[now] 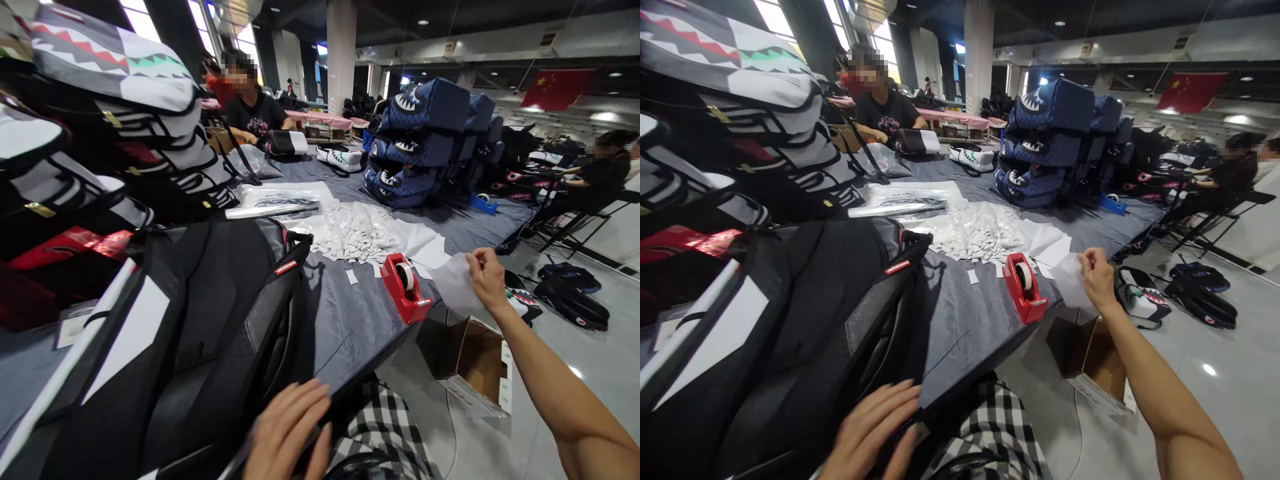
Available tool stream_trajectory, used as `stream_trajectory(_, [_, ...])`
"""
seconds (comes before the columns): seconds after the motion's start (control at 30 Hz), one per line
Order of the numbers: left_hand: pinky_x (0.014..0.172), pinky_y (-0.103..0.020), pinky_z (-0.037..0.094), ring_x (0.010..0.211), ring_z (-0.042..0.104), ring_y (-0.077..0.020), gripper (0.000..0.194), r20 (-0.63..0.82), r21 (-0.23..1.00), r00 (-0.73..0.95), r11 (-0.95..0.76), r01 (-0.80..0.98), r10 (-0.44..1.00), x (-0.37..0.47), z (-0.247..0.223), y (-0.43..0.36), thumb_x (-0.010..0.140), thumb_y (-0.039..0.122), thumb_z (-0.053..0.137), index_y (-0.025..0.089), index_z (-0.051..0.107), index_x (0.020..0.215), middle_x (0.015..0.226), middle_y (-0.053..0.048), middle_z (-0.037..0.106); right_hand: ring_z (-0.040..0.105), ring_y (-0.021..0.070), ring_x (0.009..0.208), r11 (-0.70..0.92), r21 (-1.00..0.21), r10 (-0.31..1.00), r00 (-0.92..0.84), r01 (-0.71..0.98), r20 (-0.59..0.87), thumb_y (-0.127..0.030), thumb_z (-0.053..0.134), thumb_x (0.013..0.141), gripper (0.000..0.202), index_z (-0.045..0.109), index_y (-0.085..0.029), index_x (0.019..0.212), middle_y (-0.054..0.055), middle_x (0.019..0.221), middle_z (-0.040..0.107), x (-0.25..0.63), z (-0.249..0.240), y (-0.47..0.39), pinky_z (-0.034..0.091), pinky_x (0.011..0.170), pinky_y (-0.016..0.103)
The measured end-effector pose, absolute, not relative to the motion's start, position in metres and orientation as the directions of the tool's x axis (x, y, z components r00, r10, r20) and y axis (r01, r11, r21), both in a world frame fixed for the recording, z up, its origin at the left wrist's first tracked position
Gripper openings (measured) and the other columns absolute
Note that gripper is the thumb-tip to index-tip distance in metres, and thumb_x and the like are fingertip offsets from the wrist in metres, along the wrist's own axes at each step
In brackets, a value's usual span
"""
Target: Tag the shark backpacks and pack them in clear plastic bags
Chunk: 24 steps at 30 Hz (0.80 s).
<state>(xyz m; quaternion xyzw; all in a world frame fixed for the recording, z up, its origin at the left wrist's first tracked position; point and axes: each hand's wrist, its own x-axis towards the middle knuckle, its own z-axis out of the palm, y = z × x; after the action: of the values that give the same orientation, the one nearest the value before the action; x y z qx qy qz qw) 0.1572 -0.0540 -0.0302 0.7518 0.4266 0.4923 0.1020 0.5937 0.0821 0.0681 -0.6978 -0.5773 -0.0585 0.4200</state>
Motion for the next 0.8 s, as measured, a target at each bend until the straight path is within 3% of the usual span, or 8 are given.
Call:
stream_trajectory(0.1, [0.109,-0.047,0.047,0.134,0.052,-0.029,0.072,0.43,0.83,0.261,-0.492,0.262,0.864,0.219,-0.027,-0.048,0.085,0.032,0.071,0.032,0.042,0.15,0.147,-0.009,0.054,0.045,0.013,0.056,0.204,-0.598,0.967,-0.065,0.775,0.245,-0.057,0.052,0.093,0.036,0.049,-0.023,0.08,-0.004,0.063,0.049,0.524,0.07,0.022,0.035,0.057,0.025])
stream_trajectory(0.2, [0.105,-0.046,0.047,0.128,0.056,-0.0322,0.091,0.21,0.975,0.373,-0.221,-0.013,0.904,0.266,-0.026,-0.042,0.066,0.048,0.086,0.022,0.049,0.145,0.14,-0.014,0.06,0.043,0.0106,0.056,0.207,-0.732,0.933,-0.356,0.649,-0.052,-0.055,0.054,0.093,0.037,0.05,-0.021,0.079,-0.005,0.062,0.049,0.464,0.061,-0.017,0.032,0.055,0.023])
stream_trajectory(0.27, [0.087,-0.036,0.053,0.097,0.067,-0.0257,0.068,0.053,0.984,0.411,0.022,-0.175,0.91,0.276,-0.03,-0.042,0.064,0.054,0.085,0.016,0.068,0.118,0.108,-0.01,0.073,0.044,0.0102,0.056,0.157,-0.775,0.913,-0.389,0.612,-0.122,-0.053,0.064,0.087,0.034,0.054,-0.021,0.087,-0.007,0.062,0.05,0.447,0.056,-0.03,0.032,0.054,0.022])
stream_trajectory(0.33, [0.069,-0.027,0.048,0.071,0.061,-0.0169,0.052,-0.075,0.947,0.374,0.184,-0.264,0.924,0.268,-0.036,-0.048,0.064,0.057,0.084,0.013,0.072,0.088,0.078,-0.004,0.07,0.047,0.0107,0.058,0.094,-0.809,0.91,-0.38,0.58,-0.167,-0.049,0.079,0.074,0.044,0.058,-0.02,0.1,-0.007,0.063,0.053,0.445,0.051,-0.034,0.034,0.055,0.021])
stream_trajectory(0.47, [0.061,-0.023,0.041,0.063,0.053,-0.0124,0.052,-0.161,0.895,0.22,0.236,-0.378,0.962,0.236,-0.043,-0.062,0.062,0.058,0.084,0.013,0.07,0.083,0.069,0.0,0.063,0.061,0.0177,0.073,-0.122,-0.917,0.88,-0.386,0.379,-0.276,-0.054,0.087,0.059,0.06,0.064,-0.016,0.1,0.002,0.083,0.068,0.443,0.032,-0.03,0.047,0.065,0.027])
stream_trajectory(0.6, [0.067,-0.024,0.045,0.071,0.056,-0.0149,0.052,-0.087,0.917,0.137,0.133,-0.376,0.987,0.218,-0.05,-0.068,0.064,0.058,0.083,0.014,0.07,0.089,0.077,-0.001,0.065,0.064,0.0199,0.071,-0.164,-0.947,0.907,-0.334,0.275,-0.254,-0.06,0.076,0.071,0.048,0.069,-0.016,0.087,0.004,0.079,0.07,0.409,0.008,-0.026,0.052,0.068,0.031])
stream_trajectory(0.7, [0.073,-0.026,0.048,0.08,0.06,-0.0181,0.054,-0.032,0.959,0.002,0.031,-0.282,0.999,0.211,-0.057,-0.071,0.07,0.059,0.078,0.016,0.071,0.102,0.089,-0.004,0.069,0.067,0.023,0.081,0.115,-0.925,0.904,-0.424,0.363,-0.054,-0.051,0.068,0.082,0.033,0.074,-0.019,0.087,0.006,0.086,0.073,0.387,0.002,-0.022,0.054,0.077,0.034])
stream_trajectory(0.8, [0.071,-0.026,0.046,0.075,0.058,-0.017,0.046,-0.025,0.988,-0.097,0.01,-0.156,0.995,0.205,-0.064,-0.075,0.086,0.061,0.061,0.016,0.073,0.091,0.081,-0.003,0.067,0.069,0.0258,0.094,0.323,-0.848,0.808,-0.589,0.421,0.016,-0.046,0.06,0.09,0.03,0.077,-0.023,0.1,0.008,0.1,0.076,0.381,0.001,-0.015,0.054,0.088,0.037])
